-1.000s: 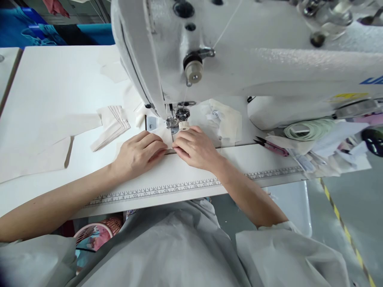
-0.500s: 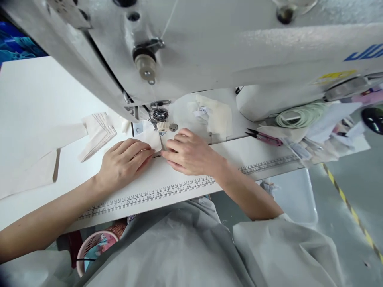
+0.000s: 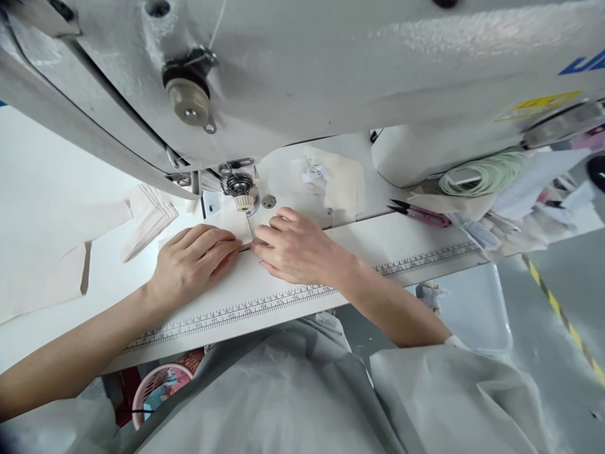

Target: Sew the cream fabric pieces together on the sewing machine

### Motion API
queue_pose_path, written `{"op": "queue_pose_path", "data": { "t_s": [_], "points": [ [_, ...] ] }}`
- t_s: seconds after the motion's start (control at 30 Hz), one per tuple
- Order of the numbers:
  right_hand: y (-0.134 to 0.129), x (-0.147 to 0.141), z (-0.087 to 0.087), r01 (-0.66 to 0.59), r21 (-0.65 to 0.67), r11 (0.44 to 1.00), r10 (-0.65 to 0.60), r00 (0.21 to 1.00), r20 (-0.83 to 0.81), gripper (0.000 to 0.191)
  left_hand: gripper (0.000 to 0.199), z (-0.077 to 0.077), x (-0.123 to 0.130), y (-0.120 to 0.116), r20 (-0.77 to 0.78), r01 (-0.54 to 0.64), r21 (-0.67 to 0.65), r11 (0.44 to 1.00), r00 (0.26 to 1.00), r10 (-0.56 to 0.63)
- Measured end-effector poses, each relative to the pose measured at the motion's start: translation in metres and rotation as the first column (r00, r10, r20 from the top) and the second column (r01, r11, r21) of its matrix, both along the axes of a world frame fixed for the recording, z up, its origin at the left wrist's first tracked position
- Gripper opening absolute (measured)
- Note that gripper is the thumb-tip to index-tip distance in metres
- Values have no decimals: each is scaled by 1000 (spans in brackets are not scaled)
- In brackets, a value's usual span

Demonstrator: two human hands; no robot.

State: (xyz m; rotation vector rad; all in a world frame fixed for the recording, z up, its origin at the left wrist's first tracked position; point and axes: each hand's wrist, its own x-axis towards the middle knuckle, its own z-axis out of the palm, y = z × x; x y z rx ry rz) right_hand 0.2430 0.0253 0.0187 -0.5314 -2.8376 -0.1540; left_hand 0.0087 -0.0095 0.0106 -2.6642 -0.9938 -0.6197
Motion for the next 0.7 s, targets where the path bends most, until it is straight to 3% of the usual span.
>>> {"op": "queue_pose_path", "data": {
  "t_s": [0.7],
  "points": [
    [-3, 0, 3, 3, -33, 999, -2, 999, 45, 30, 8, -5, -3, 1, -8, 21, 1, 1000, 1000, -21]
  ]
}}
